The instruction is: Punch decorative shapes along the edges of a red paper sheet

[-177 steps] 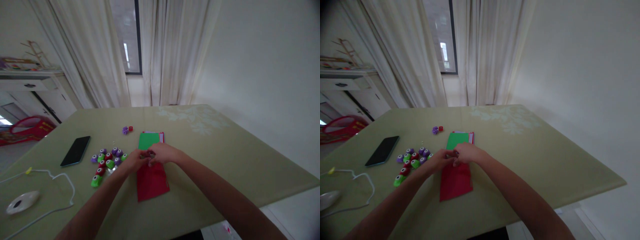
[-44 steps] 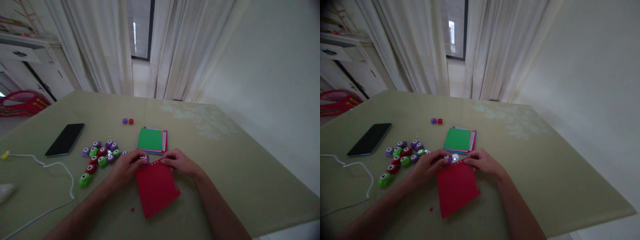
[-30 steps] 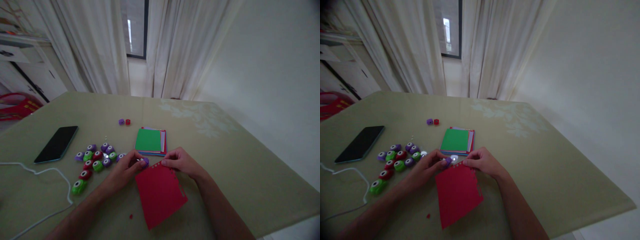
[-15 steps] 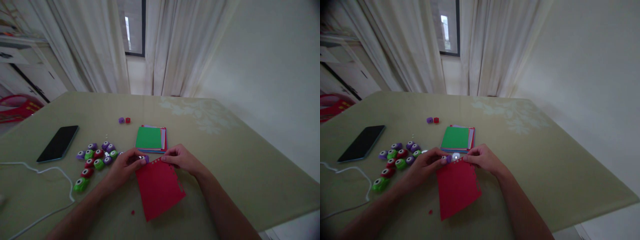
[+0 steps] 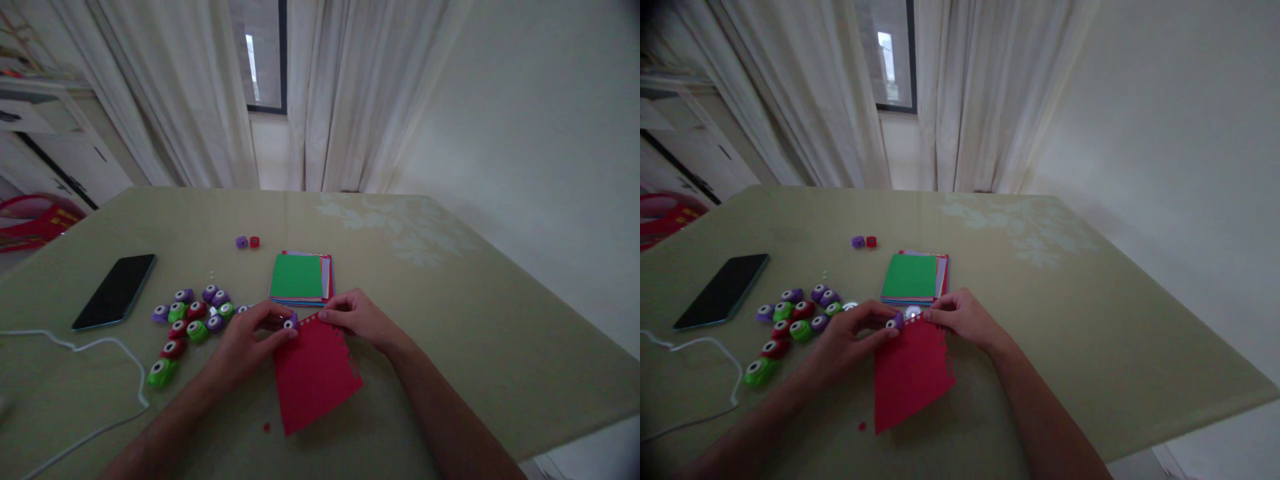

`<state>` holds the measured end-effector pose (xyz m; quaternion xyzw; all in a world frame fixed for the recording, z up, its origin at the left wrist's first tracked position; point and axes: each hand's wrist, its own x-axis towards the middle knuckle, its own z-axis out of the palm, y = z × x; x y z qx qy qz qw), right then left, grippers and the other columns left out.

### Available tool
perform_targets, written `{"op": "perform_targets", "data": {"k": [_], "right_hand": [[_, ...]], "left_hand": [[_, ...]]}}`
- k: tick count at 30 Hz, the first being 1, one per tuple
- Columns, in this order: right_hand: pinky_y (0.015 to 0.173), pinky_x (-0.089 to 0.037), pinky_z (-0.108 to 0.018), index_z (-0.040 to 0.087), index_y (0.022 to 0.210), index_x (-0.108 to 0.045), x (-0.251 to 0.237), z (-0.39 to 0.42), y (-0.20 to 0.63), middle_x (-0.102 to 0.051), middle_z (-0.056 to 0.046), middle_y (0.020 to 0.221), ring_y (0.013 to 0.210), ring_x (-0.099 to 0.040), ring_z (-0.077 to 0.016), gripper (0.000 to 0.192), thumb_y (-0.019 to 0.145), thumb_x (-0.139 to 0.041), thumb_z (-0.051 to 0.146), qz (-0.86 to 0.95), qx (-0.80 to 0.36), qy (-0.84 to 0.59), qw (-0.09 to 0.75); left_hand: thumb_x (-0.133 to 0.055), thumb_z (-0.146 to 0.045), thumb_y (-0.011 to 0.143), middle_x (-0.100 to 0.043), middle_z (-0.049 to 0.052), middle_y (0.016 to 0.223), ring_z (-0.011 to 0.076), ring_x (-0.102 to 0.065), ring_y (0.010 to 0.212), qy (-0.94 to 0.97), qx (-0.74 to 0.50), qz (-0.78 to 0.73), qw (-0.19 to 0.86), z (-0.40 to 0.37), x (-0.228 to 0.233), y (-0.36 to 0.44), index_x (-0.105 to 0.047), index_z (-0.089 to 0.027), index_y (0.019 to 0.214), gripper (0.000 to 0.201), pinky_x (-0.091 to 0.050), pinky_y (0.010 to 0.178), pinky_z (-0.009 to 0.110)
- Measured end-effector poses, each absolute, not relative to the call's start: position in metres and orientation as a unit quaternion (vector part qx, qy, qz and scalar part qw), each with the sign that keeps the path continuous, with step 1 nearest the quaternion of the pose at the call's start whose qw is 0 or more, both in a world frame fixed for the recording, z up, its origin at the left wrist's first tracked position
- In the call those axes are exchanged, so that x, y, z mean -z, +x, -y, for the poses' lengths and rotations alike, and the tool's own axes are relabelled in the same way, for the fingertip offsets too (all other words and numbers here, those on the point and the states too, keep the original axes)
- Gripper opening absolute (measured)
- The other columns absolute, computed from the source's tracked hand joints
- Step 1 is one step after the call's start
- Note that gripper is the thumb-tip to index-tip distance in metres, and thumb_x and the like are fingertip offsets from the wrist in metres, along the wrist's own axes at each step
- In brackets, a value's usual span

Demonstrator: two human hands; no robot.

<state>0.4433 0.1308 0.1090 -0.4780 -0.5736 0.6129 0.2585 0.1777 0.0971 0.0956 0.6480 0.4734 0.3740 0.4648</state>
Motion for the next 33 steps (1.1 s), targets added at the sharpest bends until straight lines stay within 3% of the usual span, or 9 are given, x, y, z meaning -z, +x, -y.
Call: {"op": "perform_targets", "data": {"k": [12,20,28,33], "right_hand": [[0.05,-0.045,-0.022,0.017,0.085,-0.074,-0.099,-0.128,0.433,-0.071,0.001,0.066,0.056,-0.063,-0.0117,0.038,0.079,-0.089,0.052,0.552,-0.654,-0.449,0.256],[0.05,-0.046,-0.021,0.017,0.084,-0.074,-0.092,-0.128,0.432,-0.072,0.001,0.068,0.052,-0.061,-0.0093,0.035,0.079,-0.089,0.048,0.543,-0.652,-0.463,0.255],[0.049,-0.047,-0.021,0.017,0.083,-0.072,-0.09,-0.127,0.429,-0.07,0.001,0.067,0.052,-0.061,-0.01,0.032,0.08,-0.09,0.043,0.541,-0.65,-0.478,0.237],[0.05,-0.048,-0.022,0.016,0.083,-0.071,-0.089,-0.126,0.429,-0.07,0.001,0.068,0.052,-0.061,-0.0104,0.028,0.083,-0.087,0.04,0.549,-0.639,-0.485,0.235]], "left_hand": [[-0.078,-0.044,0.091,-0.083,0.005,0.104,0.0276,-0.079,0.094,0.68,-0.353,-0.506,0.396,-0.094,-0.092,0.177,-0.076,-0.026,0.107,0.024,-0.064,0.08,0.039],[-0.074,-0.043,0.094,-0.082,0.005,0.109,0.0276,-0.075,0.096,0.733,-0.314,-0.507,0.328,-0.097,-0.087,0.173,-0.076,-0.027,0.108,0.021,-0.059,0.085,0.04],[-0.074,-0.043,0.094,-0.08,0.003,0.092,0.0265,-0.073,0.082,0.754,-0.284,-0.511,0.3,-0.097,-0.085,0.174,-0.076,-0.026,0.106,0.02,-0.054,0.078,0.038],[-0.073,-0.043,0.095,-0.08,0.005,0.095,0.0274,-0.073,0.084,0.76,-0.271,-0.511,0.297,-0.098,-0.084,0.173,-0.075,-0.024,0.106,0.022,-0.053,0.076,0.038]]}}
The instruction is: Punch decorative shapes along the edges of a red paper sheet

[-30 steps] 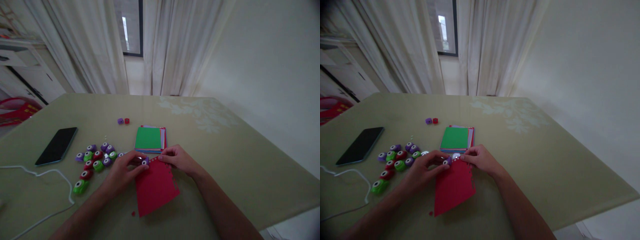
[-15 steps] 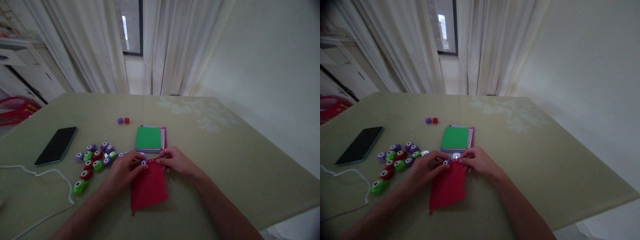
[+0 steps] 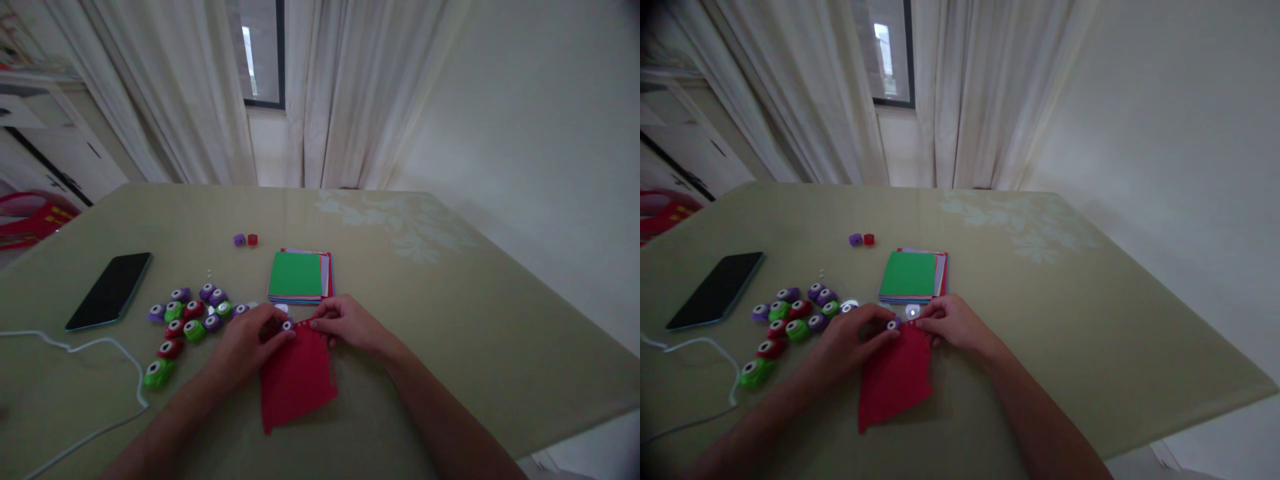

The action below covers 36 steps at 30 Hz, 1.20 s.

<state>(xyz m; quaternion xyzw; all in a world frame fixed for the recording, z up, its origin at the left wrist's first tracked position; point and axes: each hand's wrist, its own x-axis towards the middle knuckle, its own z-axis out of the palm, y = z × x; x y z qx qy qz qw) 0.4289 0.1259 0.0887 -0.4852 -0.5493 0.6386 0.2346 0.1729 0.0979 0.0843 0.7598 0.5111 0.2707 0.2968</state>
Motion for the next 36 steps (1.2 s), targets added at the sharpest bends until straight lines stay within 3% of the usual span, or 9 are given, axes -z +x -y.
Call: {"op": "perform_targets", "data": {"k": [5,10,17,36], "right_hand": [[0.052,-0.048,-0.024,0.016,0.084,-0.072,-0.09,-0.126,0.429,-0.071,-0.001,0.07,0.055,-0.063,-0.0129,0.025,0.087,-0.083,0.038,0.579,-0.608,-0.497,0.221],[0.063,-0.046,-0.025,0.016,0.085,-0.077,-0.096,-0.123,0.428,-0.073,-0.003,0.076,0.07,-0.064,-0.0151,0.014,0.086,-0.085,0.028,0.665,-0.502,-0.506,0.225],[0.065,-0.045,-0.026,0.018,0.085,-0.08,-0.099,-0.119,0.423,-0.072,-0.001,0.072,0.069,-0.064,-0.0154,0.003,0.086,-0.082,0.02,0.686,-0.498,-0.491,0.2],[0.064,-0.043,-0.026,0.018,0.081,-0.082,-0.093,-0.122,0.424,-0.074,-0.002,0.073,0.067,-0.063,-0.0158,0.007,0.085,-0.081,0.023,0.686,-0.495,-0.494,0.201]], "left_hand": [[-0.077,-0.032,0.09,-0.081,0.004,0.104,0.0283,-0.074,0.095,0.771,-0.27,-0.489,0.307,-0.098,-0.086,0.171,-0.075,-0.026,0.106,0.017,-0.053,0.084,0.038],[-0.077,-0.028,0.089,-0.081,0.004,0.105,0.028,-0.074,0.096,0.774,-0.265,-0.484,0.311,-0.099,-0.085,0.17,-0.075,-0.027,0.106,0.017,-0.053,0.086,0.038],[-0.076,-0.028,0.09,-0.08,0.004,0.105,0.027,-0.073,0.096,0.777,-0.272,-0.472,0.316,-0.1,-0.084,0.169,-0.075,-0.026,0.106,0.016,-0.054,0.084,0.037],[-0.077,-0.029,0.088,-0.08,0.004,0.102,0.027,-0.073,0.093,0.775,-0.274,-0.466,0.327,-0.098,-0.092,0.171,-0.076,-0.027,0.101,0.013,-0.055,0.083,0.038]]}}
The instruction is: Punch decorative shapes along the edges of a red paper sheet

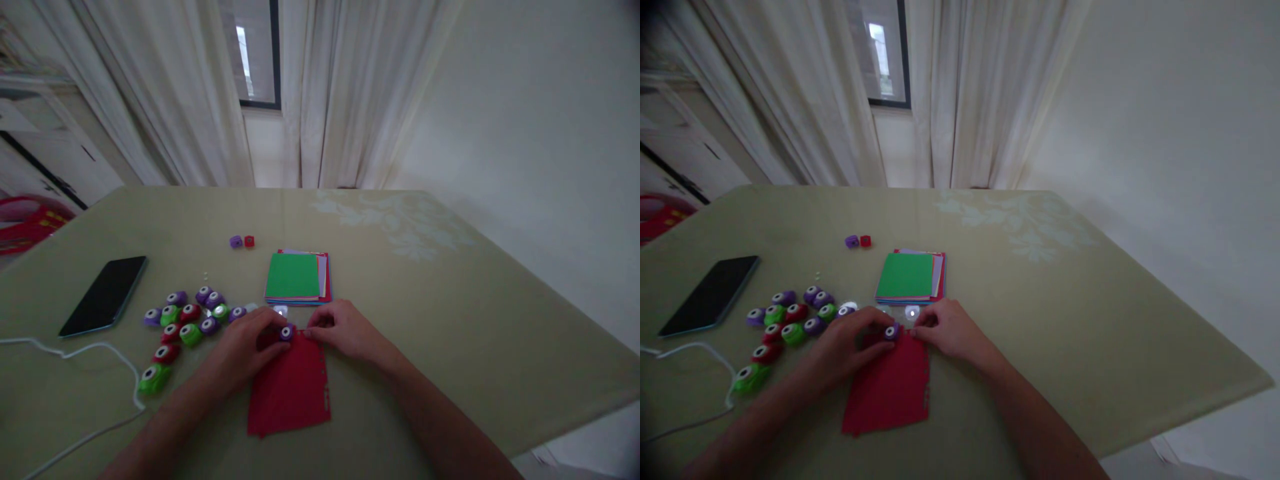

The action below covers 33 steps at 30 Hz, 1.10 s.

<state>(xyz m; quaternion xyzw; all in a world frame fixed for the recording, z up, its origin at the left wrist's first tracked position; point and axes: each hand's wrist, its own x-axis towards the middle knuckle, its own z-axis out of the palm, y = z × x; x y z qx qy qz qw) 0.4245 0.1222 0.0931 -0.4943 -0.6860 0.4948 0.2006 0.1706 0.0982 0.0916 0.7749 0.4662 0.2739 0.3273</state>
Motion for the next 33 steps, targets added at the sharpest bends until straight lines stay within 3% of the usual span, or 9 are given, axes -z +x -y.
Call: {"op": "perform_targets", "data": {"k": [33], "right_hand": [[0.062,-0.044,-0.024,0.015,0.083,-0.081,-0.0915,-0.1227,0.4255,-0.074,-0.002,0.073,0.066,-0.063,-0.0142,0.006,0.086,-0.08,0.019,0.69,-0.49,-0.494,0.199]], "left_hand": [[-0.076,-0.024,0.09,-0.079,0.002,0.103,0.0253,-0.073,0.093,0.787,-0.263,-0.466,0.308,-0.0976,-0.0906,0.1703,-0.074,-0.025,0.104,0.014,-0.056,0.084,0.037]]}}
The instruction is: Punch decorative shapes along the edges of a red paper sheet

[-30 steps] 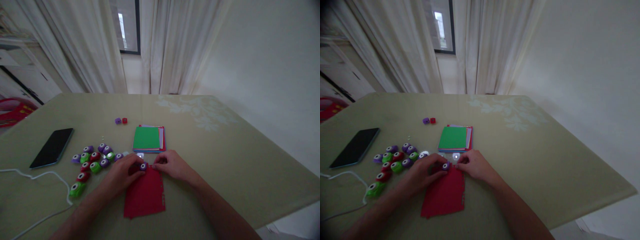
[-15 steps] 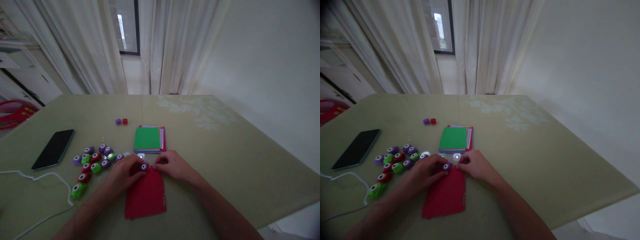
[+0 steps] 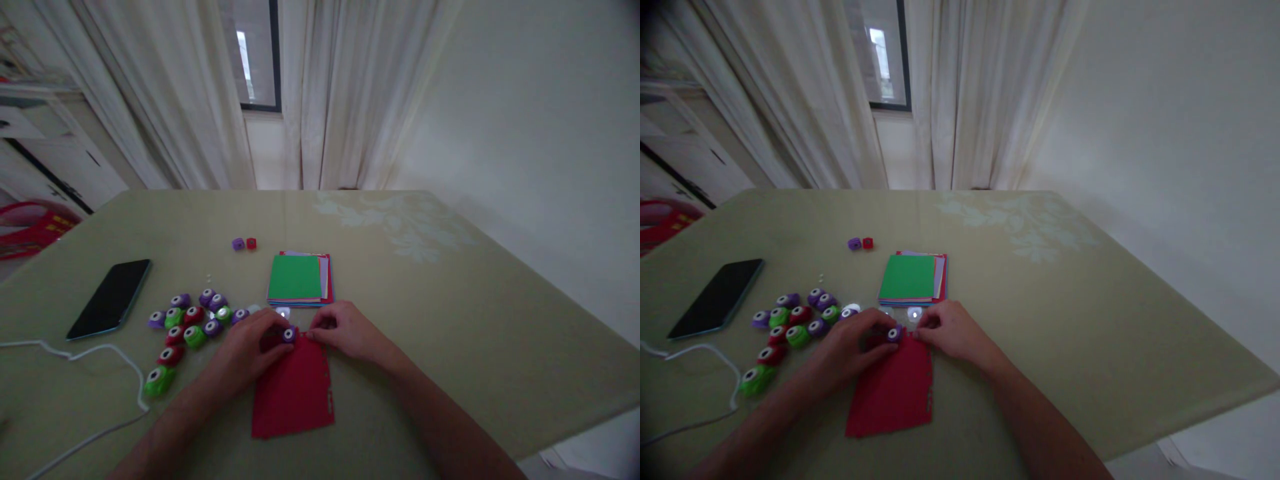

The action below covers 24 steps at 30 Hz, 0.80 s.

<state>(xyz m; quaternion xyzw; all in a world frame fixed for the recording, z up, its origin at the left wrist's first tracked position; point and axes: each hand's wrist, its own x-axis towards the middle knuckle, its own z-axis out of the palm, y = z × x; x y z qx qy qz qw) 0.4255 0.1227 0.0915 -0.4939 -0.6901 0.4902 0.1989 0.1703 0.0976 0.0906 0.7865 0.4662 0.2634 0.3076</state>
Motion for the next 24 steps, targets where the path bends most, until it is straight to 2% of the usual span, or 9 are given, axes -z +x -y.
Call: {"op": "perform_targets", "data": {"k": [6,12,24], "right_hand": [[0.064,-0.046,-0.023,0.016,0.086,-0.08,-0.0918,-0.122,0.4248,-0.073,-0.002,0.075,0.069,-0.064,-0.0143,0.005,0.086,-0.083,0.02,0.682,-0.494,-0.495,0.216],[0.064,-0.046,-0.023,0.016,0.085,-0.079,-0.0957,-0.1216,0.4241,-0.073,-0.001,0.075,0.069,-0.065,-0.0142,0.005,0.086,-0.083,0.019,0.674,-0.503,-0.497,0.214],[0.063,-0.045,-0.024,0.016,0.083,-0.078,-0.0935,-0.1224,0.4246,-0.071,0.0,0.072,0.067,-0.063,-0.0142,0.007,0.085,-0.084,0.02,0.676,-0.495,-0.499,0.219]], "left_hand": [[-0.078,-0.025,0.089,-0.078,0.004,0.107,0.0263,-0.074,0.096,0.779,-0.257,-0.463,0.336,-0.0967,-0.0933,0.1698,-0.072,-0.025,0.108,0.021,-0.057,0.085,0.038],[-0.087,-0.03,0.084,-0.077,0.007,0.123,0.0306,-0.073,0.11,0.786,-0.252,-0.452,0.338,-0.0965,-0.0898,0.1631,-0.071,-0.028,0.124,0.043,-0.057,0.096,0.045],[-0.084,-0.027,0.085,-0.077,0.006,0.122,0.0303,-0.072,0.112,0.787,-0.251,-0.44,0.353,-0.0981,-0.0891,0.1616,-0.071,-0.028,0.122,0.039,-0.057,0.1,0.046]]}}
